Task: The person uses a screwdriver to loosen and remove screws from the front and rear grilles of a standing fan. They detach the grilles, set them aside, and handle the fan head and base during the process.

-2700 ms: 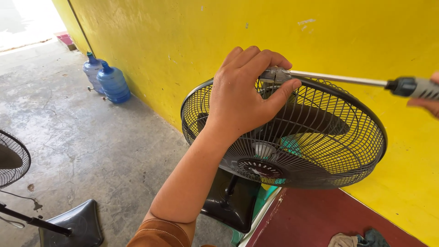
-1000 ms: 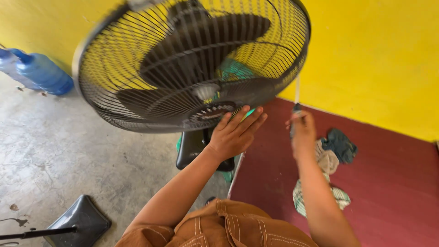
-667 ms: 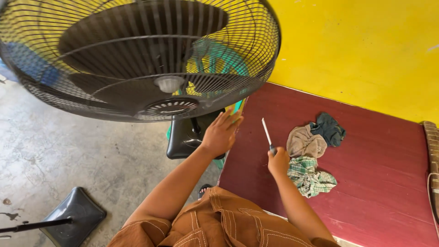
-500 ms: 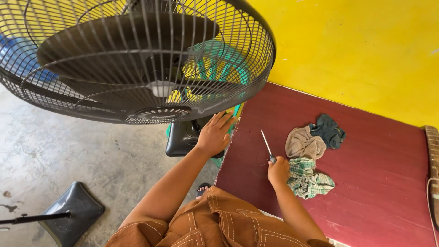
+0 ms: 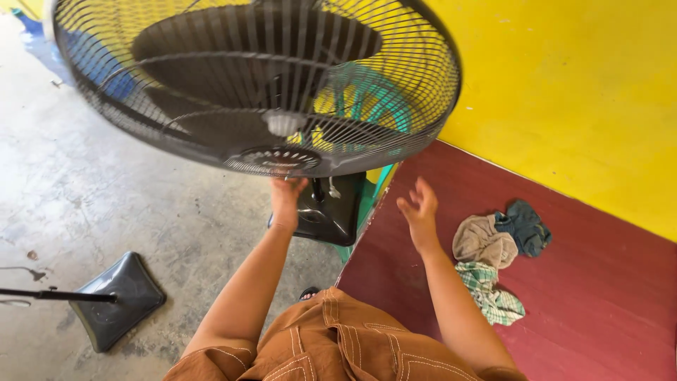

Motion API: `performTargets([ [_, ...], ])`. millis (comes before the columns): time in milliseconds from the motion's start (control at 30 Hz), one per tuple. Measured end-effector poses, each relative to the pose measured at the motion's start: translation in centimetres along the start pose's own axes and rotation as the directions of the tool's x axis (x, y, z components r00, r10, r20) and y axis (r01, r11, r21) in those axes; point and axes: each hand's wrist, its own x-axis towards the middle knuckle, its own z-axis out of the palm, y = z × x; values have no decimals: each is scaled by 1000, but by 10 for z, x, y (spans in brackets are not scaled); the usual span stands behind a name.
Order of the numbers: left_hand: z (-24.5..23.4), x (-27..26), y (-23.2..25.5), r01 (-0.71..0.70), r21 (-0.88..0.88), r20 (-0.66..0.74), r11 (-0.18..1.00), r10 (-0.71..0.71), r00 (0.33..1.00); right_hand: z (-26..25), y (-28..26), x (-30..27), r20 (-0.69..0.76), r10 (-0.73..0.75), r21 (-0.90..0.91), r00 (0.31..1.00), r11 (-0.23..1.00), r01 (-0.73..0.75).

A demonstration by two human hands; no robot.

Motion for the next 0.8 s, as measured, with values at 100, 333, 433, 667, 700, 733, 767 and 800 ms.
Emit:
performTargets([
  [100, -16, 28, 29, -69, -247, -121, 966, 40, 992, 27, -57, 40, 219, -139, 402, 966, 915, 41],
  [333, -3, 48, 93, -201, -257, 91, 945, 231, 969, 66, -115, 77, 313, -245, 595, 918, 803, 12],
  [433, 21, 44, 122, -99, -120, -48, 988, 94, 994, 72, -127, 75, 139, -203, 544, 969, 833, 97],
  [667, 63, 62, 183, 161, 26, -235, 987, -151, 960, 78, -174, 86, -100, 62, 385, 993, 923, -19],
  [700, 64, 62, 184, 165, 17, -234, 986, -156, 960, 79, -178, 87, -103, 55, 367, 993, 930, -13],
  [733, 62, 63, 184, 168, 8, -232, 986, -162, 959, 81, -180, 87, -106, 47, 350, 993, 937, -7],
  [767, 60, 63, 182, 154, 7, -212, 988, -149, 966, 82, -182, 85, -91, 30, 359, 995, 933, 4],
  [800, 56, 63, 178, 141, 6, -193, 990, -137, 972, 85, -181, 82, -76, 13, 368, 997, 930, 16],
])
